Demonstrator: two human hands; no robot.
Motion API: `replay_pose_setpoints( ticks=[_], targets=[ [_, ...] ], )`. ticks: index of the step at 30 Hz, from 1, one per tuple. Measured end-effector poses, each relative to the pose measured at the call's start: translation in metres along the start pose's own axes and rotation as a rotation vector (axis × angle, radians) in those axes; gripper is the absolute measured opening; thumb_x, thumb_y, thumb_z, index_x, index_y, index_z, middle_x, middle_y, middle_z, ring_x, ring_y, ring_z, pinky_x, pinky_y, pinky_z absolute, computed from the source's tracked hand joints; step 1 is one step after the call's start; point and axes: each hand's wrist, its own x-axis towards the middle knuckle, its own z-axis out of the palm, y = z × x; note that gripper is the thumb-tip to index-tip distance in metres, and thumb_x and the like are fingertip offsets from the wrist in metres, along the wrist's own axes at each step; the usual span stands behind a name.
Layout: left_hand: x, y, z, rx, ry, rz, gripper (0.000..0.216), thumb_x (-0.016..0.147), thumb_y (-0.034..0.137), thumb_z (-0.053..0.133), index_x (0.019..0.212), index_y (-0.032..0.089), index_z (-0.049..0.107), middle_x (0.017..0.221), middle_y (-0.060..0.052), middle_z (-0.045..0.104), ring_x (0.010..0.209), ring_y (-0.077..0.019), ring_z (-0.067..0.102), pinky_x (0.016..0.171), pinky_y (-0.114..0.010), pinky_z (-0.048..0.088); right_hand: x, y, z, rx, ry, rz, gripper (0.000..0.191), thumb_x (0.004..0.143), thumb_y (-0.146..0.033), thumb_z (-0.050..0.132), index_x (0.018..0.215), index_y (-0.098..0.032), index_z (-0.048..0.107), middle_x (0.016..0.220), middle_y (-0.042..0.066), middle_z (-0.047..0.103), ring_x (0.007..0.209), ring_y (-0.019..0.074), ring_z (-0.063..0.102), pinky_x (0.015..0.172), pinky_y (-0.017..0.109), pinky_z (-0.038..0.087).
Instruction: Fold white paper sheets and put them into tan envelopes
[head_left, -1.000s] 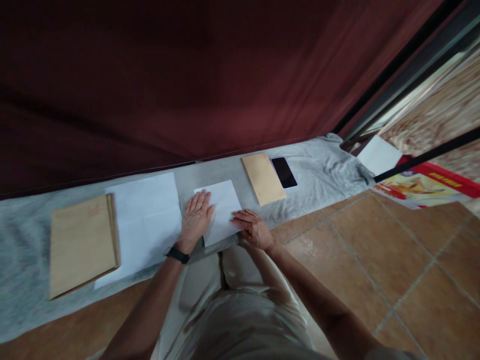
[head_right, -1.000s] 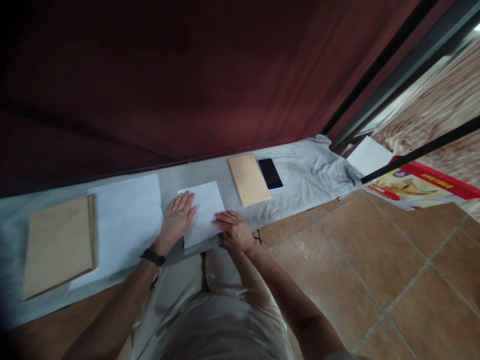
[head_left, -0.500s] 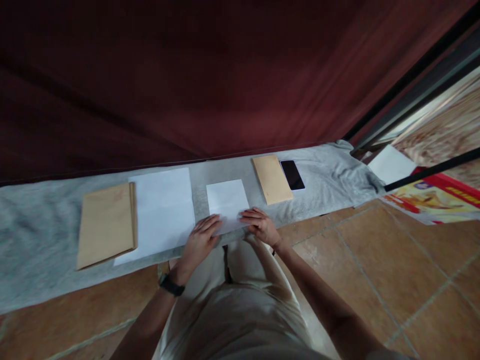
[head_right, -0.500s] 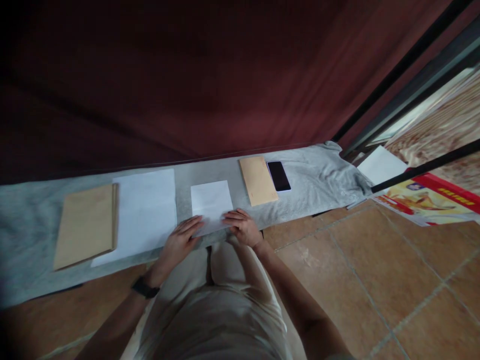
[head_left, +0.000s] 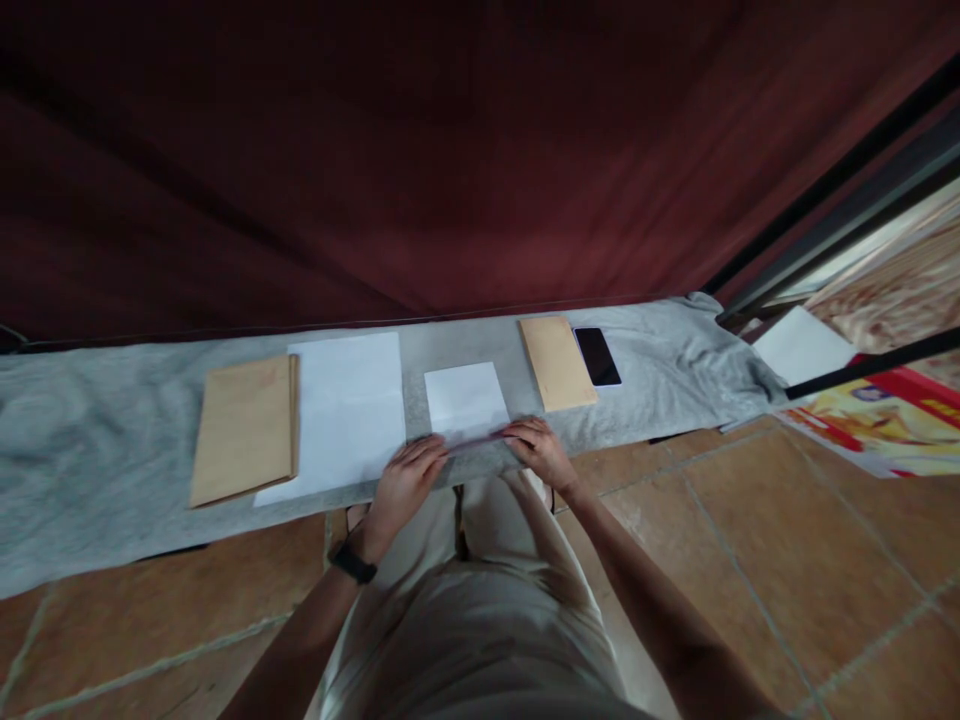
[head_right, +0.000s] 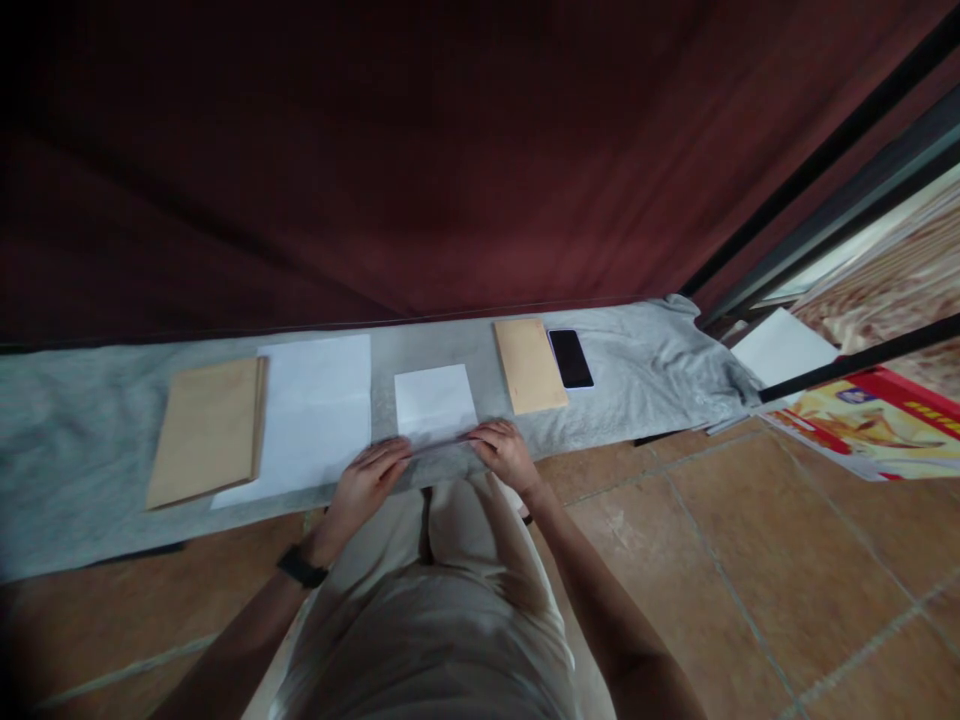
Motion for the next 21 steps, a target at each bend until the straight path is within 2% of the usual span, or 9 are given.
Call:
replay_pose_setpoints(
  ticks=[3,9,15,21],
  targets=[
    [0.005,0.003,0.001,0.009,0.076,-0.064,0.027,0.098,0.041,0.054,0.106,0.025,0.074,0.117,-0.009,0.075,0.113,-0.0264,0.068,0.106,-0.047,0.050,0.006,-0.001,0.000,-0.037,0.006,0.065,0.023,0.102,-0.030,0.055,0.111,-0.023,0.075,0.108,0.007,0.076,0.105,0.0213,0.067,0.100,0.040,0.051],
    [0.018,0.007,0.003,0.066,0.151,-0.142,0.027,0.095,0.041,0.055,0.086,0.022,0.071,0.096,-0.010,0.076,0.098,-0.0268,0.068,0.094,-0.043,0.051,0.020,-0.001,0.005,-0.033,0.022,0.162,0.024,0.102,-0.031,0.053,0.106,-0.021,0.074,0.101,0.007,0.075,0.096,0.0208,0.068,0.092,0.035,0.054],
    [0.030,0.008,0.008,0.076,0.227,-0.261,0.026,0.094,0.040,0.055,0.084,0.022,0.069,0.085,-0.006,0.074,0.084,-0.0227,0.067,0.084,-0.035,0.050,0.034,-0.005,0.007,-0.084,0.000,0.264,0.024,0.102,-0.031,0.051,0.104,-0.020,0.072,0.096,0.006,0.075,0.089,0.0201,0.070,0.086,0.031,0.054],
    [0.038,0.013,0.012,0.210,0.255,-0.286,0.026,0.095,0.037,0.052,0.080,0.022,0.067,0.081,-0.008,0.071,0.083,-0.0247,0.066,0.084,-0.037,0.048,0.045,-0.011,0.009,-0.207,-0.029,0.362,0.022,0.102,-0.031,0.052,0.113,-0.023,0.069,0.104,0.006,0.076,0.093,0.0203,0.072,0.083,0.028,0.053]
  ],
)
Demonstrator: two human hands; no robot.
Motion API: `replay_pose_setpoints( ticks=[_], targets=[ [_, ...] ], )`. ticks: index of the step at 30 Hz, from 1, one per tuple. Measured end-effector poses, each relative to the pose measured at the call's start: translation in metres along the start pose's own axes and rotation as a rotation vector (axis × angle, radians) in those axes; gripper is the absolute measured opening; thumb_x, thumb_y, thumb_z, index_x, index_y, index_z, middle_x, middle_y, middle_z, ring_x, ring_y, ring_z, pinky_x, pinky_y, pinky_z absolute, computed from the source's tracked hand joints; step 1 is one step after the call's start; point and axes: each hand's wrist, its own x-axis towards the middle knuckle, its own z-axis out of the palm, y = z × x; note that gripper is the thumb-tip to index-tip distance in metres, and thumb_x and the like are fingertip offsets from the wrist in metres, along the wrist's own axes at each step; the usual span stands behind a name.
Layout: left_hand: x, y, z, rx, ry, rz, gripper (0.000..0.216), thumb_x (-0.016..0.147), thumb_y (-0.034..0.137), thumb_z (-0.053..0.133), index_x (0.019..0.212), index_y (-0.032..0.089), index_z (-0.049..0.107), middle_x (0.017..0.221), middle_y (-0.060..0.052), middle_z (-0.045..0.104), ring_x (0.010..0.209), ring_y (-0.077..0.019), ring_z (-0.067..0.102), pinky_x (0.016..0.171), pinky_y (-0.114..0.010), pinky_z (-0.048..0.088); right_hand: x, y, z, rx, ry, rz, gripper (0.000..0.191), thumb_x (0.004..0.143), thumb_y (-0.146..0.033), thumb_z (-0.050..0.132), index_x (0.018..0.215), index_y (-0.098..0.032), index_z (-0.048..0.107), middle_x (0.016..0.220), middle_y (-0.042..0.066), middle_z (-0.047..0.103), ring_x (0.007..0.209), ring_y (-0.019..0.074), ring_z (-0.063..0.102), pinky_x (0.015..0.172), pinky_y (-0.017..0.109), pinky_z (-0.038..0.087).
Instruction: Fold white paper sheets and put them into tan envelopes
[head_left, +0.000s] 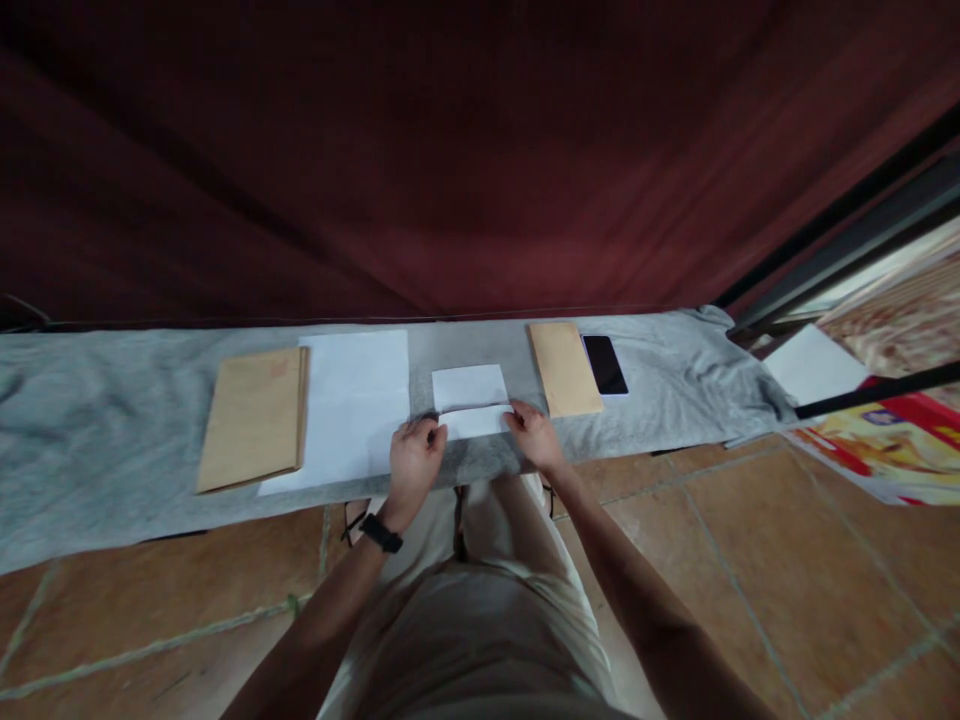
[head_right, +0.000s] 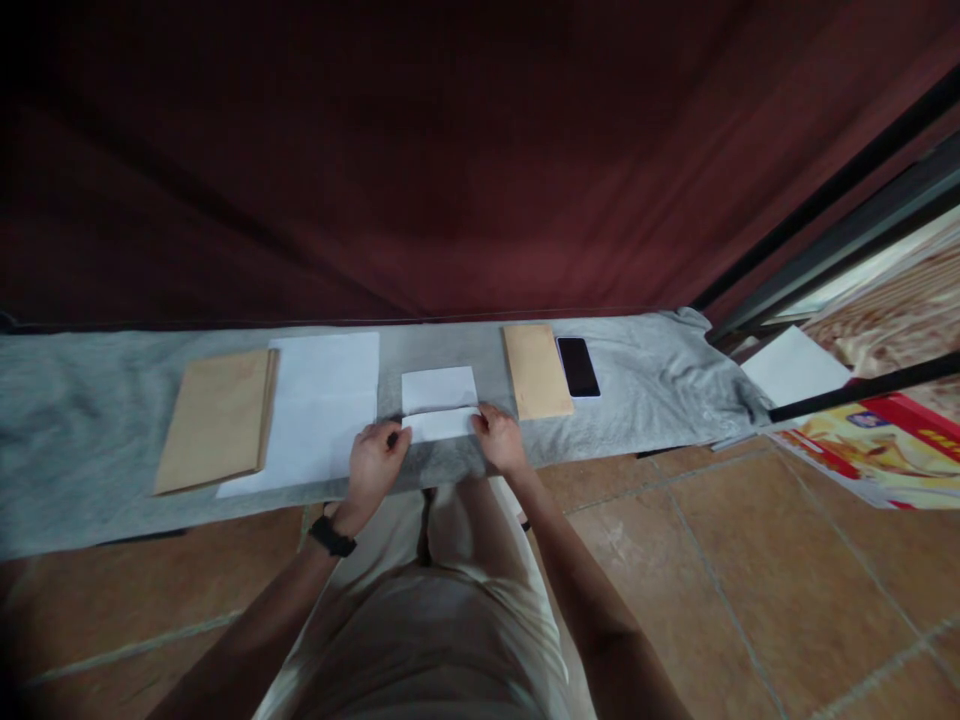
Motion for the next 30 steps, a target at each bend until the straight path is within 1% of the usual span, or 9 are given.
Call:
replay_pose_setpoints(
  ticks=[3,8,12,17,19,22,24,26,30],
  targets=[
    [0.001,0.003,0.001,0.055,0.004,0.007,0.025,0.095,0.035,0.052,0.080,0.022,0.066,0.082,-0.009,0.071,0.085,-0.0263,0.065,0.085,-0.038,0.046,0.003,-0.006,-0.001,-0.056,-0.010,0.053,0.024,0.102,-0.033,0.051,0.119,-0.024,0.066,0.104,0.006,0.076,0.094,0.0216,0.072,0.082,0.028,0.053],
    [0.005,0.007,0.001,0.157,0.003,0.012,0.023,0.095,0.031,0.051,0.080,0.021,0.066,0.083,-0.010,0.071,0.088,-0.0287,0.064,0.085,-0.040,0.044,0.009,-0.015,-0.003,-0.132,-0.064,0.115,0.024,0.103,-0.031,0.050,0.119,-0.025,0.066,0.106,0.008,0.076,0.095,0.0228,0.073,0.081,0.028,0.052],
    [0.011,0.010,0.000,0.186,-0.015,-0.024,0.020,0.094,0.029,0.054,0.079,0.021,0.066,0.085,-0.011,0.071,0.090,-0.0289,0.064,0.084,-0.040,0.044,0.015,-0.020,-0.003,-0.169,-0.064,0.128,0.024,0.103,-0.030,0.049,0.120,-0.023,0.064,0.105,0.008,0.076,0.094,0.0226,0.073,0.078,0.027,0.050],
    [0.016,0.013,-0.001,0.216,-0.071,-0.085,0.020,0.094,0.030,0.055,0.081,0.020,0.067,0.089,-0.011,0.071,0.092,-0.0295,0.064,0.087,-0.041,0.046,0.021,-0.024,-0.001,-0.201,-0.075,0.154,0.028,0.103,-0.029,0.047,0.126,-0.021,0.060,0.112,0.009,0.075,0.099,0.0223,0.073,0.081,0.027,0.050],
    [0.018,0.014,-0.001,0.234,-0.081,-0.110,0.018,0.094,0.030,0.055,0.087,0.019,0.068,0.092,-0.011,0.071,0.094,-0.0298,0.065,0.088,-0.041,0.047,0.023,-0.025,-0.001,-0.204,-0.100,0.178,0.030,0.104,-0.029,0.046,0.131,-0.021,0.057,0.115,0.009,0.074,0.101,0.0218,0.072,0.083,0.027,0.050],
    [0.019,0.014,0.001,0.234,-0.035,-0.123,0.021,0.095,0.031,0.056,0.106,0.017,0.067,0.100,-0.012,0.071,0.099,-0.0302,0.065,0.089,-0.042,0.050,0.025,-0.027,-0.002,-0.207,-0.131,0.214,0.033,0.105,-0.030,0.045,0.135,-0.021,0.053,0.118,0.009,0.073,0.104,0.0216,0.071,0.086,0.028,0.050],
    [0.018,0.013,0.002,0.228,0.011,-0.068,0.029,0.096,0.031,0.054,0.118,0.015,0.065,0.110,-0.014,0.070,0.105,-0.0312,0.064,0.092,-0.044,0.051,0.025,-0.027,-0.002,-0.206,-0.132,0.220,0.034,0.105,-0.030,0.045,0.137,-0.021,0.052,0.120,0.009,0.072,0.105,0.0217,0.071,0.086,0.028,0.050],
    [0.015,0.012,0.004,0.217,0.034,0.055,0.031,0.098,0.027,0.050,0.124,0.016,0.064,0.125,-0.016,0.067,0.117,-0.0319,0.062,0.099,-0.048,0.049,0.025,-0.028,-0.002,-0.206,-0.127,0.219,0.035,0.105,-0.029,0.045,0.138,-0.021,0.052,0.119,0.009,0.073,0.104,0.0219,0.072,0.086,0.028,0.050],
    [0.004,0.017,0.012,0.167,-0.037,0.333,0.034,0.101,0.022,0.042,0.128,0.018,0.063,0.147,-0.012,0.057,0.143,-0.0278,0.046,0.119,-0.050,0.038,0.025,-0.028,-0.002,-0.195,-0.123,0.216,0.037,0.105,-0.030,0.045,0.139,-0.020,0.051,0.118,0.009,0.073,0.104,0.0218,0.072,0.085,0.027,0.051]
  ],
)
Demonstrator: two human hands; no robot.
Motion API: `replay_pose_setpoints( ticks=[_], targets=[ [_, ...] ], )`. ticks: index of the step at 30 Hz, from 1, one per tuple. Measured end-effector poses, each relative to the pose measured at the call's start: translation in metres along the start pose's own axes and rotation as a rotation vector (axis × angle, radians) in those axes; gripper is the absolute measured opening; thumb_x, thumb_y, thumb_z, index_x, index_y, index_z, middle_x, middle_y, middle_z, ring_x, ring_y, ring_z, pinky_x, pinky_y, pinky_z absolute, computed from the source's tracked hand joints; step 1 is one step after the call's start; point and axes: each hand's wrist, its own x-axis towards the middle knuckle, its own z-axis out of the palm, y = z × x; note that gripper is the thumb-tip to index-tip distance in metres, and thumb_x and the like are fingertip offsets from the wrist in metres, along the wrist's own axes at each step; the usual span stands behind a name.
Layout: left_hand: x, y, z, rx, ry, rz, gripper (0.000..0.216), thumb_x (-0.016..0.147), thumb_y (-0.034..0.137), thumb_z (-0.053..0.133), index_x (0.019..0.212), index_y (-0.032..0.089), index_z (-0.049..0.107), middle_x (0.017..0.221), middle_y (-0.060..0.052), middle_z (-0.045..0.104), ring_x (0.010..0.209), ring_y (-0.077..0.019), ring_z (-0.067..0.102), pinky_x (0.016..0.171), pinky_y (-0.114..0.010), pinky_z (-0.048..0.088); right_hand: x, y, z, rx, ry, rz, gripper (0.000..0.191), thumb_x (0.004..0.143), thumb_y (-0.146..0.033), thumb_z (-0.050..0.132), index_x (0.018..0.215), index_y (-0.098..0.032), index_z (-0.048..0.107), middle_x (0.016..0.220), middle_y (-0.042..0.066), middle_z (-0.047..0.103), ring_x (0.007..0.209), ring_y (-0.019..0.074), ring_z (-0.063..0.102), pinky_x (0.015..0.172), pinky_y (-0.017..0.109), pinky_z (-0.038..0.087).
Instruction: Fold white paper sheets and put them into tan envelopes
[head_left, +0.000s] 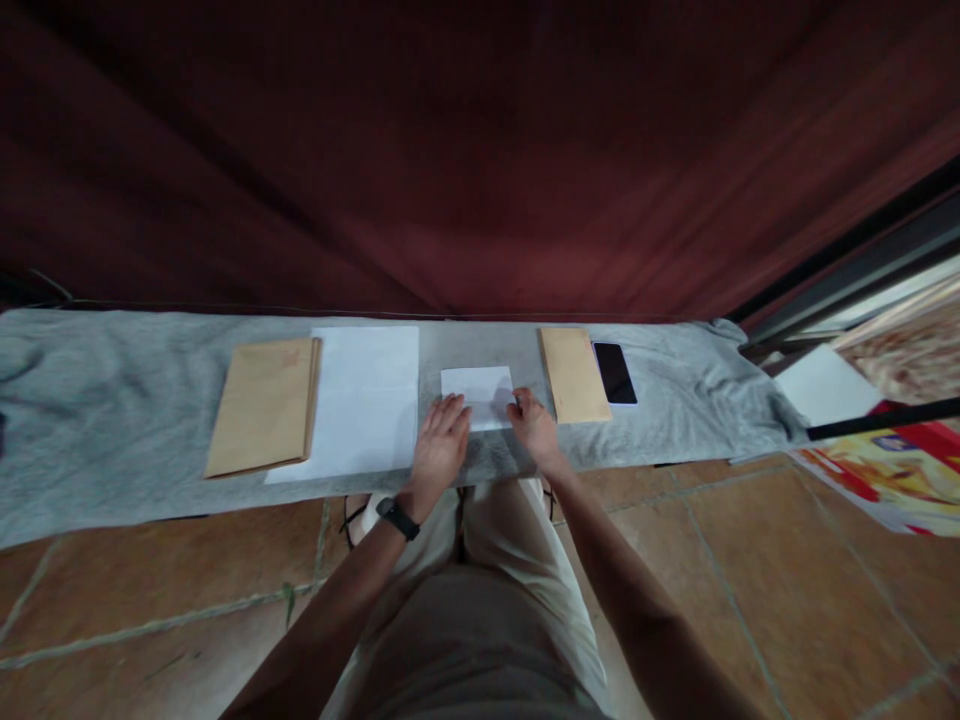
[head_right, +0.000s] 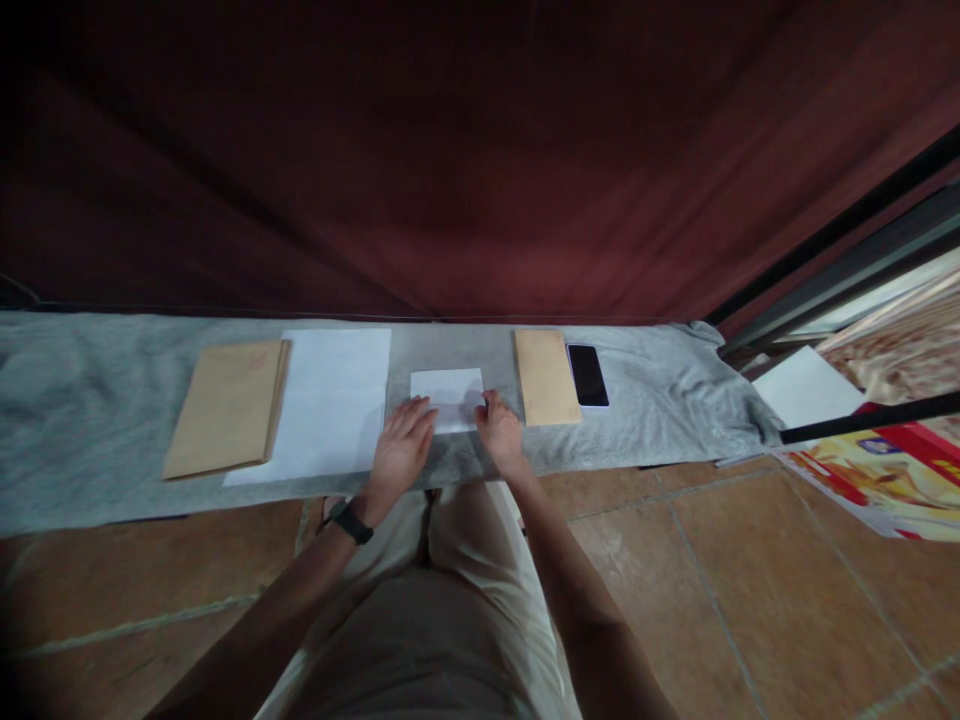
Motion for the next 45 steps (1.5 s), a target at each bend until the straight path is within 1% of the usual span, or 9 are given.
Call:
replay_pose_setpoints(
  ticks=[4,13,22,30,33,35,38,40,45],
  targets=[
    [-0.007,0.013,0.008,-0.007,-0.085,0.091,0.043,0.103,0.028,0.041,0.140,0.013,0.057,0.153,-0.014,0.053,0.149,-0.0271,0.039,0.125,-0.051,0.031,0.002,-0.001,-0.001,0.013,0.002,0.007,0.038,0.104,-0.029,0.046,0.140,-0.020,0.051,0.116,0.009,0.074,0.103,0.0215,0.073,0.085,0.027,0.052],
    [-0.007,0.016,0.013,0.046,-0.195,0.039,0.054,0.104,0.038,0.040,0.150,0.011,0.048,0.157,-0.015,0.047,0.150,-0.0286,0.038,0.127,-0.052,0.025,0.005,-0.002,0.000,-0.010,0.025,0.008,0.037,0.104,-0.028,0.046,0.139,-0.021,0.054,0.121,0.010,0.073,0.105,0.0212,0.073,0.085,0.027,0.053],
    [-0.009,0.016,0.013,0.055,-0.204,0.048,0.057,0.103,0.040,0.043,0.152,0.011,0.046,0.159,-0.015,0.044,0.151,-0.0289,0.036,0.127,-0.052,0.024,0.005,0.004,0.009,0.059,0.094,-0.030,0.033,0.102,-0.028,0.048,0.133,-0.022,0.058,0.114,0.009,0.074,0.098,0.0220,0.074,0.082,0.028,0.052],
    [-0.014,0.015,0.006,-0.056,-0.050,0.026,0.063,0.102,0.039,0.046,0.159,0.015,0.033,0.166,-0.016,0.031,0.157,-0.0312,0.021,0.128,-0.058,0.016,-0.005,0.034,0.023,0.671,0.181,-0.216,0.053,0.091,-0.036,0.058,0.141,-0.020,0.052,0.082,-0.001,0.066,0.074,0.0168,0.063,0.075,0.029,0.052],
    [-0.015,0.010,0.000,-0.226,0.079,-0.091,0.070,0.103,0.044,0.046,0.162,0.016,0.023,0.170,-0.018,0.020,0.157,-0.0318,0.018,0.126,-0.056,0.023,-0.012,0.043,0.019,0.849,0.109,-0.262,0.056,0.088,-0.037,0.062,0.141,-0.021,0.052,0.083,-0.001,0.067,0.078,0.0166,0.063,0.079,0.030,0.053],
    [-0.017,0.004,-0.003,-0.385,0.113,-0.162,0.071,0.104,0.047,0.043,0.163,0.016,0.019,0.168,-0.018,0.026,0.155,-0.0288,0.027,0.124,-0.050,0.033,-0.018,0.048,0.015,0.874,0.046,-0.275,0.044,0.087,-0.036,0.063,0.129,-0.022,0.061,0.093,0.001,0.071,0.087,0.0179,0.066,0.085,0.032,0.053],
    [-0.020,-0.006,-0.007,-0.550,0.106,-0.264,0.055,0.107,0.045,0.032,0.156,0.019,0.038,0.155,-0.014,0.050,0.143,-0.0233,0.049,0.119,-0.044,0.041,-0.029,0.055,0.012,0.821,-0.025,-0.349,0.018,0.086,-0.030,0.060,0.099,-0.022,0.070,0.102,0.004,0.073,0.100,0.0201,0.068,0.095,0.035,0.052],
    [-0.019,-0.012,-0.008,-0.574,0.104,-0.326,0.050,0.108,0.044,0.029,0.145,0.020,0.053,0.146,-0.011,0.060,0.136,-0.0220,0.056,0.118,-0.043,0.043,-0.033,0.058,0.012,0.765,-0.024,-0.411,0.014,0.083,-0.021,0.057,0.088,-0.022,0.070,0.102,0.005,0.074,0.105,0.0208,0.068,0.099,0.037,0.051],
    [0.001,-0.016,0.001,-0.382,-0.002,-0.201,0.051,0.106,0.043,0.035,0.148,0.018,0.050,0.156,-0.012,0.049,0.147,-0.0245,0.044,0.122,-0.047,0.038,-0.033,0.057,0.018,0.613,0.106,-0.439,0.028,0.075,-0.004,0.050,0.086,-0.023,0.068,0.114,0.007,0.074,0.116,0.0212,0.066,0.105,0.041,0.049]
  ],
)
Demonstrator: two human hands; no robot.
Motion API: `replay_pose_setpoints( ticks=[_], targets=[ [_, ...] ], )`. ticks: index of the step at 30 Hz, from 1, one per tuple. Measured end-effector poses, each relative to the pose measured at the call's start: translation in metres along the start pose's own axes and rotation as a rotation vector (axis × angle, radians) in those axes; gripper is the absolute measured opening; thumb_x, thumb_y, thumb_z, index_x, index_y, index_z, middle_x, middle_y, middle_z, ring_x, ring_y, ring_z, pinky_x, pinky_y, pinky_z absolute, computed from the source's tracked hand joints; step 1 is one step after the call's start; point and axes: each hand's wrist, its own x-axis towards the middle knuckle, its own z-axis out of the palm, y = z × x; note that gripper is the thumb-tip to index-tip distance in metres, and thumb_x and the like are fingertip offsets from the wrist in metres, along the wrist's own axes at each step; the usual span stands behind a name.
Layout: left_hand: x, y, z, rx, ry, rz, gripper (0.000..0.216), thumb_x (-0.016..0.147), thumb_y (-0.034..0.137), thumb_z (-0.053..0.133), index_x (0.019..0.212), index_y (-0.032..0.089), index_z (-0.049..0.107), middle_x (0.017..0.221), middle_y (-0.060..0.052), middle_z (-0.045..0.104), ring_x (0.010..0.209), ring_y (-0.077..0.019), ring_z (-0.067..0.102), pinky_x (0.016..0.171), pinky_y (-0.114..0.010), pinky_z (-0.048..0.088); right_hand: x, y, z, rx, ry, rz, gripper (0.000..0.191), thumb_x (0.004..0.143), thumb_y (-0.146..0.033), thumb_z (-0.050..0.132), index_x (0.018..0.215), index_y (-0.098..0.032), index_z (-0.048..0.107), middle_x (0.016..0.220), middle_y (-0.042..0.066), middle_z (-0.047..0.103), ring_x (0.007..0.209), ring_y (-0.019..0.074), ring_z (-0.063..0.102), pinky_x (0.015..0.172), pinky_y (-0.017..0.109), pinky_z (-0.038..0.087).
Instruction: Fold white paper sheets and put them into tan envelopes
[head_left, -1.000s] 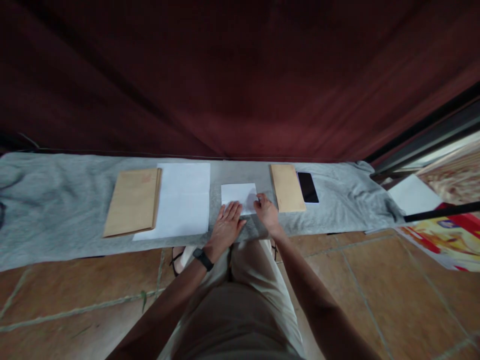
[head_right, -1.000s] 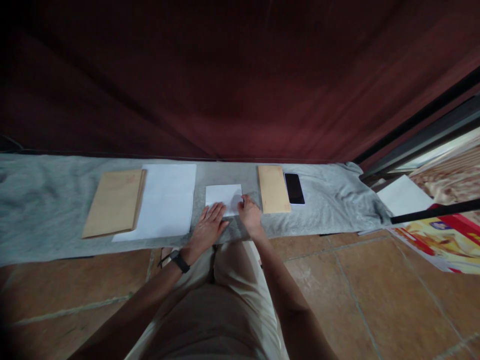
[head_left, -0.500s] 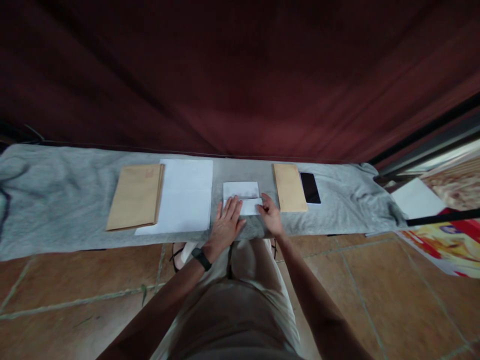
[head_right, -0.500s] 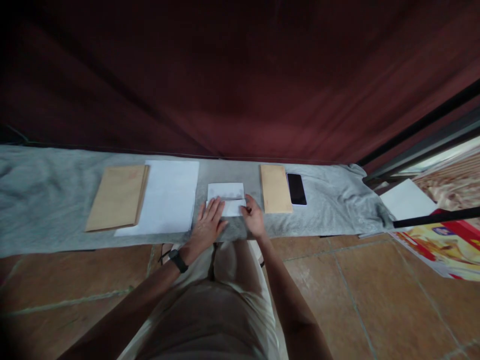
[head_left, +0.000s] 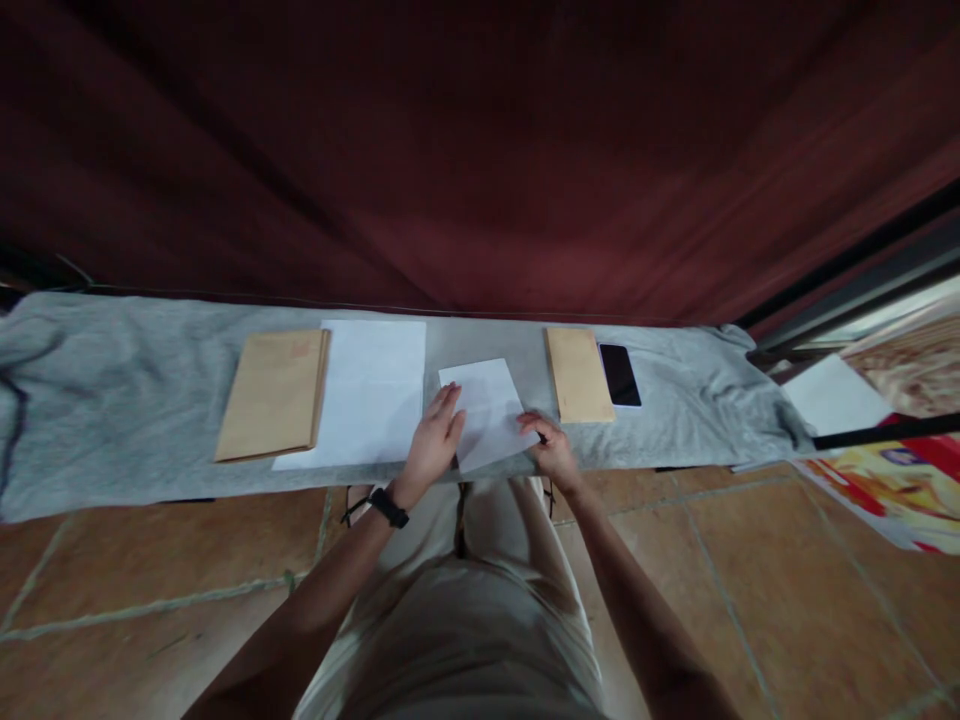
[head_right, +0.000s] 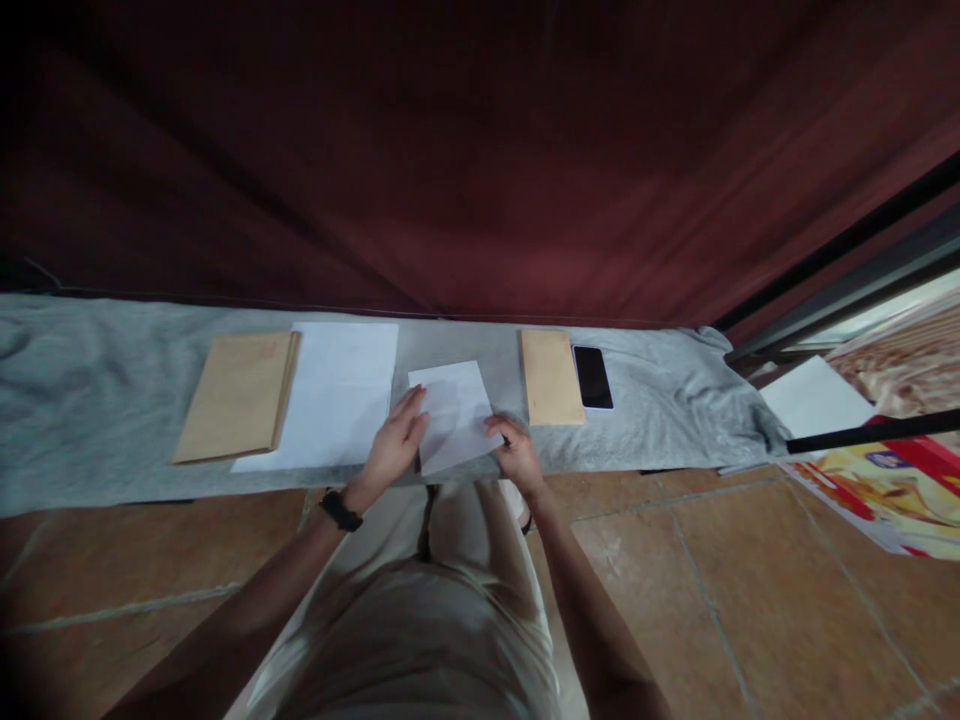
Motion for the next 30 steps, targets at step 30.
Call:
replay_pose_setpoints(
  ticks=[30],
  targets=[
    [0.077,0.003,0.057,0.424,-0.227,0.259,0.054,0.104,0.037,0.032,0.153,0.020,0.046,0.163,-0.006,0.041,0.155,-0.0251,0.027,0.128,-0.051,0.018,-0.012,0.005,0.006,-0.378,-0.040,-0.266,0.053,0.084,-0.006,0.053,0.132,-0.024,0.067,0.142,0.006,0.063,0.136,0.0230,0.054,0.122,0.048,0.039]
  ],
)
